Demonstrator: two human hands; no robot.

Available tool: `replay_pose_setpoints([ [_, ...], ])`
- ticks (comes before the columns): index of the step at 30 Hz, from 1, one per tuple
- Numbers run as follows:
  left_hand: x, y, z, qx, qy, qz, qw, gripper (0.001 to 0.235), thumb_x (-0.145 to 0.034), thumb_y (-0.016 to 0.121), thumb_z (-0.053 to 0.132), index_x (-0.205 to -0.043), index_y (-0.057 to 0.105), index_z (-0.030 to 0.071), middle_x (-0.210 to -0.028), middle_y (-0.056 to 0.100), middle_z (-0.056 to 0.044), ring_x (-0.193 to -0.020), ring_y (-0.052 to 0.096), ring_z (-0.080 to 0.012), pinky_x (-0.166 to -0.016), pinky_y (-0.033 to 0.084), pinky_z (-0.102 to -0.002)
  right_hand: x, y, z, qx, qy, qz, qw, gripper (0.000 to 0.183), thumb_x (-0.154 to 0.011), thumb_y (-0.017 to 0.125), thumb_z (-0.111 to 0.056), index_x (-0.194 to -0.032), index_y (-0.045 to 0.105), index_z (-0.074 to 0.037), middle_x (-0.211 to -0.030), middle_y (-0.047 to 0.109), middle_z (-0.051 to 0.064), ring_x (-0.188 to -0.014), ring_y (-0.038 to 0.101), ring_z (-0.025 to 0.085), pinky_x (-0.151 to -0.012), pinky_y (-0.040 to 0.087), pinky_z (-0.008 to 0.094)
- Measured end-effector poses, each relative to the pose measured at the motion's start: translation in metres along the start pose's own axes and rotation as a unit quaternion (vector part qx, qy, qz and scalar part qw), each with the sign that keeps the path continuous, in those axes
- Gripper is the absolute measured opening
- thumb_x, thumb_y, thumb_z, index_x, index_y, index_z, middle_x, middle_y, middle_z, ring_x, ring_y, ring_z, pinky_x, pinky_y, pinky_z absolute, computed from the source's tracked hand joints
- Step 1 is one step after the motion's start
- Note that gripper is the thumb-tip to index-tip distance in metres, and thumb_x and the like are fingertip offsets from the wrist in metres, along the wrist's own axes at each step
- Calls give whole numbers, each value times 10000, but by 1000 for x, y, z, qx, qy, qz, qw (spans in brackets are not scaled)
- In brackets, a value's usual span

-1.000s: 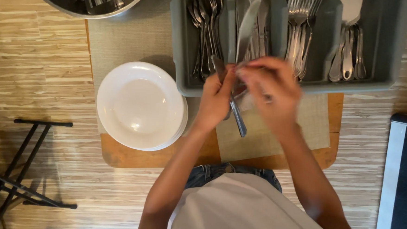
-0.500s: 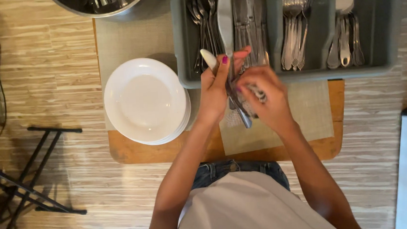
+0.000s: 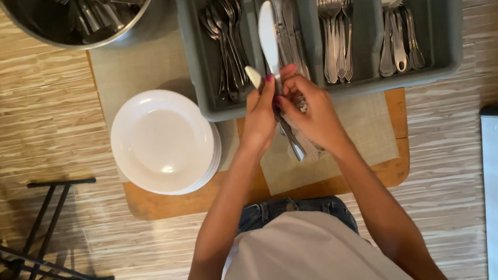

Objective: Polish silverware and sort it into a tray.

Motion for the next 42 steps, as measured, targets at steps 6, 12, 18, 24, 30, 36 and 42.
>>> replay_pose_setpoints([
  [6,-44,-23,-6,19,-41,36,998,473,-1132,360,308,-1275,622,-59,-1397,631,-84,-1235,621,-177,-976,556,-387,-32,-22,37,26,56,13,998,222,-997,679,3,-1111,490,-27,-909,629,119,-880,709,194,-747,553,330],
  [12,-98,-47,-39,-99,-92,74,988,513,-1091,410,432,-993,638,-17,-1011,730,-137,-953,706,-235,-679,658,-436,-75,-32,48,67,91,31,993,380,-909,721,-16,-1210,493,-57,-1044,671,137,-820,769,267,-641,570,377],
  [18,-124,-52,-43,-307,-169,157,923,544,-1022,470,468,-822,645,-7,-747,700,-115,-718,717,-286,-591,630,-463,-89,-12,121,143,156,5,977,633,-861,765,-63,-1443,521,-110,-902,738,210,-838,758,361,-706,585,447],
  [24,-145,-49,-35,-513,-37,150,844,581,-1045,473,450,-803,684,-35,-781,690,-247,-801,661,-460,-726,484,-544,-105,5,114,243,152,-4,958,774,-816,745,-31,-1523,431,-3,-910,695,308,-853,689,487,-730,549,539],
  [30,-157,-58,-32,-455,-55,170,873,579,-1018,502,482,-826,693,-30,-741,691,-258,-735,690,-431,-665,512,-496,-112,1,96,262,149,-15,953,718,-836,722,-22,-1499,448,6,-1097,614,351,-852,675,515,-741,558,540],
  [36,-158,-54,-32,-375,-48,158,912,649,-1059,450,502,-684,590,-8,-581,544,-113,-538,517,-259,-520,409,-402,-105,-17,71,225,75,44,970,409,-875,696,-7,-1278,642,31,-1209,613,271,-930,694,459,-789,578,480],
  [42,-141,-45,-32,-291,-47,91,951,665,-1068,414,569,-660,537,58,-577,463,19,-520,427,-106,-479,345,-311,-85,-36,39,65,63,46,995,254,-948,701,-42,-1199,704,-2,-1073,732,148,-906,732,255,-773,578,324],
])
Point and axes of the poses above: each hand's wrist, its own x-axis away from the middle knuckle, its own y-axis out of the palm, z = x × y, the point moved 7 cm from there along -x, towards the middle knuckle
